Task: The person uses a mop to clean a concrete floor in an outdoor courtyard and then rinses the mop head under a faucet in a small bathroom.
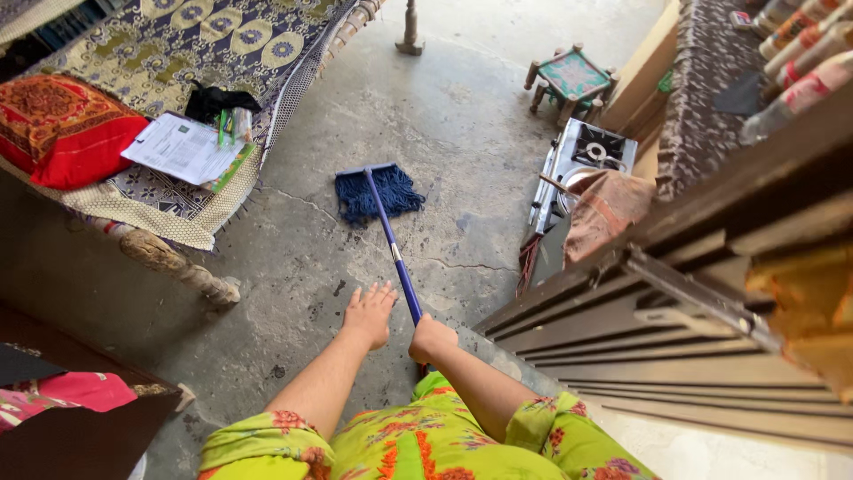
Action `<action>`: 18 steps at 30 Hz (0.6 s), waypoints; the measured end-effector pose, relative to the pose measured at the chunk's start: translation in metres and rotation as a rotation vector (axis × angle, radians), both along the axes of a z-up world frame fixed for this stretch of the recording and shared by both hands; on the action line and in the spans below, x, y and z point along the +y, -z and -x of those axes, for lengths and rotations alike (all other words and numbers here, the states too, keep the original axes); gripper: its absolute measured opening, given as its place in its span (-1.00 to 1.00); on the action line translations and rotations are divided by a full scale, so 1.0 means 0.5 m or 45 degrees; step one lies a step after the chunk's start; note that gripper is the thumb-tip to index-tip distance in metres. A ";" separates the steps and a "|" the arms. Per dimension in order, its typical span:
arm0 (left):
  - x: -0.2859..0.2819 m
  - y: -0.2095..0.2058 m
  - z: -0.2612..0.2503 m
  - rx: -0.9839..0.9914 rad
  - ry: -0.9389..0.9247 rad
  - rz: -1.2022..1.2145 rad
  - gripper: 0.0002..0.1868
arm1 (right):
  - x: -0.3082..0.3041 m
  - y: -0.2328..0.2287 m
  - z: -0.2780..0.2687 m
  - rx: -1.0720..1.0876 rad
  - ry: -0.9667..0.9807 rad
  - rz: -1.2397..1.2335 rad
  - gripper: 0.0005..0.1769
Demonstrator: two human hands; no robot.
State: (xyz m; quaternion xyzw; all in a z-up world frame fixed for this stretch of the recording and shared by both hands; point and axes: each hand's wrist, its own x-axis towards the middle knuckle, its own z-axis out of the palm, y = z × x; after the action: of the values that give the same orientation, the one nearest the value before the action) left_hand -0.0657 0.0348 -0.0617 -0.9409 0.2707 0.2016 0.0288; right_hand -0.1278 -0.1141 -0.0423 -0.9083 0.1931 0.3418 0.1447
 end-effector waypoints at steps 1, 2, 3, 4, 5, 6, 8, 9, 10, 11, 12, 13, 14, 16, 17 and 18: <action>-0.005 0.002 -0.024 0.022 -0.010 -0.015 -0.14 | -0.009 0.001 -0.026 0.016 0.005 0.005 -0.39; -0.012 0.001 -0.060 0.032 -0.022 -0.029 -0.11 | -0.025 -0.004 -0.062 0.009 -0.022 0.014 -0.40; -0.019 0.002 -0.097 0.043 -0.033 -0.044 -0.08 | -0.044 -0.009 -0.094 0.002 -0.049 0.023 -0.41; -0.019 0.007 -0.133 -0.040 -0.033 -0.033 -0.10 | -0.052 -0.009 -0.116 0.006 -0.074 0.026 -0.42; -0.022 0.009 -0.176 -0.123 -0.034 -0.022 -0.12 | -0.058 -0.010 -0.142 0.018 -0.088 0.024 -0.42; -0.035 0.005 -0.215 -0.209 -0.031 -0.009 -0.13 | -0.072 -0.016 -0.175 0.027 -0.098 0.024 -0.42; -0.051 -0.018 -0.280 -0.181 -0.143 -0.017 -0.09 | -0.096 -0.029 -0.233 0.041 -0.087 0.007 -0.44; -0.059 -0.032 -0.302 -0.166 -0.198 -0.020 -0.07 | -0.100 -0.034 -0.259 0.047 -0.066 -0.011 -0.45; -0.070 -0.048 -0.320 -0.180 -0.225 0.007 -0.07 | -0.105 -0.039 -0.290 0.047 -0.047 -0.029 -0.47; -0.082 -0.061 -0.336 -0.194 -0.252 0.033 -0.07 | -0.110 -0.043 -0.316 0.043 -0.084 -0.025 -0.44; -0.091 -0.071 -0.352 -0.207 -0.280 0.060 -0.07 | -0.112 -0.044 -0.338 0.039 -0.121 -0.020 -0.42; -0.099 -0.078 -0.369 -0.250 -0.277 0.066 -0.08 | -0.113 -0.043 -0.361 0.036 -0.159 -0.016 -0.39; -0.108 -0.081 -0.381 -0.288 -0.275 0.073 -0.08 | -0.115 -0.041 -0.379 0.041 -0.166 -0.024 -0.37; -0.123 -0.081 -0.399 -0.333 -0.279 0.083 -0.08 | -0.113 -0.031 -0.404 0.057 -0.177 -0.045 -0.33; -0.127 -0.083 -0.408 -0.340 -0.286 0.086 -0.07 | -0.114 -0.027 -0.413 0.059 -0.167 -0.045 -0.34; -0.128 -0.089 -0.418 -0.351 -0.292 0.088 -0.07 | -0.113 -0.027 -0.427 0.057 -0.157 -0.048 -0.35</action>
State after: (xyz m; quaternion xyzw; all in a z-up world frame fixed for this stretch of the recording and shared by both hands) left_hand 0.1435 -0.0294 -0.0174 -0.9847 0.1618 0.0633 0.0102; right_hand 0.0860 -0.1705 -0.0286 -0.9077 0.1333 0.3738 0.1363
